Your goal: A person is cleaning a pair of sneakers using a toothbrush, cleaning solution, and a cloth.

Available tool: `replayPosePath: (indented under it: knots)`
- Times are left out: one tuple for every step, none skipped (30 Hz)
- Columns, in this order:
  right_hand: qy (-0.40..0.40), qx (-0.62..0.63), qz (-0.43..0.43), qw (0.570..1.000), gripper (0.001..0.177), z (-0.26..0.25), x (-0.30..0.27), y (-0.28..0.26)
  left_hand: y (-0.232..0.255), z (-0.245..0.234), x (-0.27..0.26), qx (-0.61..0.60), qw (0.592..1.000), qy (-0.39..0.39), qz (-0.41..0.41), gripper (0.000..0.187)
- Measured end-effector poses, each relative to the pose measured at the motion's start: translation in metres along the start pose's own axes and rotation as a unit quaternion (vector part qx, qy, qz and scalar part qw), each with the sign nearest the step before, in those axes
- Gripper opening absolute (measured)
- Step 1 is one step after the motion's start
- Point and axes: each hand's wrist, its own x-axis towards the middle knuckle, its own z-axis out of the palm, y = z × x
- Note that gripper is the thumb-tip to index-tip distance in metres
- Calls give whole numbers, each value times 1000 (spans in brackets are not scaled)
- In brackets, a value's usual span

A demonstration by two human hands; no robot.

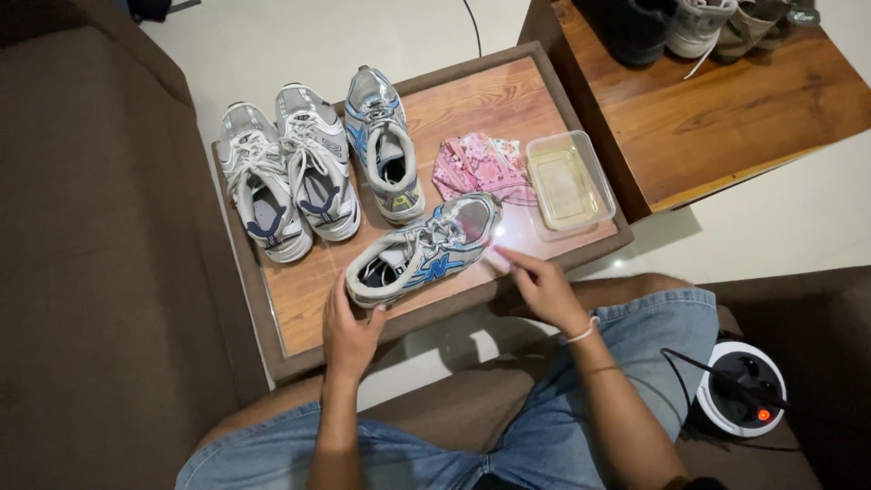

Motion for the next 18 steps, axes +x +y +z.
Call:
replayPosePath:
  knots:
    - [-2,0,-1,1000,41,-3,-1,-2,-2,2,0,0,1000,2,-1,84]
    - [-12,20,-3,1000,43,-5,1,-4,-5,3,1,5,1000,8,10,84]
    - [-23,40,-5,999,46,-7,3,-7,-7,3,1,10,1000,14,21,84]
    - [-28,42,-10,999,46,-6,2,-7,-9,4,2,12,1000,20,18,84]
    - [12,-17,-14,1000,48,-5,2,-7,-11,4,3,13,1000,14,21,83]
    - [51,-74,-19,996,51,-3,3,-7,-13,4,2,13,1000,9,22,83]
    - [44,-73,-25,996,51,-1,4,-2,-13,5,3,16,1000,18,18,83]
    - [4,-16,-10,1000,48,2,4,2,-13,4,3,9,1000,7,11,84]
    - [-36,40,6,999,45,4,4,6,-13,3,2,2,1000,-4,5,85]
    - [-44,40,3,998,45,2,5,10,-17,4,2,2,1000,3,0,85]
    - [-15,14,-4,1000,43,0,5,15,-22,6,2,11,1000,13,20,86]
    - [19,-13,-11,1000,41,-5,5,20,-25,9,3,19,999,21,43,87]
    - [15,-14,-14,1000,41,-2,4,23,-26,8,2,18,999,26,41,87]
    - [35,-25,-29,999,43,0,5,26,-27,10,2,20,998,28,43,87]
    - [55,-37,-45,997,46,2,6,30,-28,10,2,23,998,31,45,88]
    - [52,-39,-51,997,46,0,5,23,-25,9,2,21,998,37,44,88]
    - [7,-12,-28,1000,46,-1,4,16,-22,7,2,16,999,26,40,86]
    - [-37,15,-5,999,47,-1,3,9,-20,4,1,13,999,15,36,84]
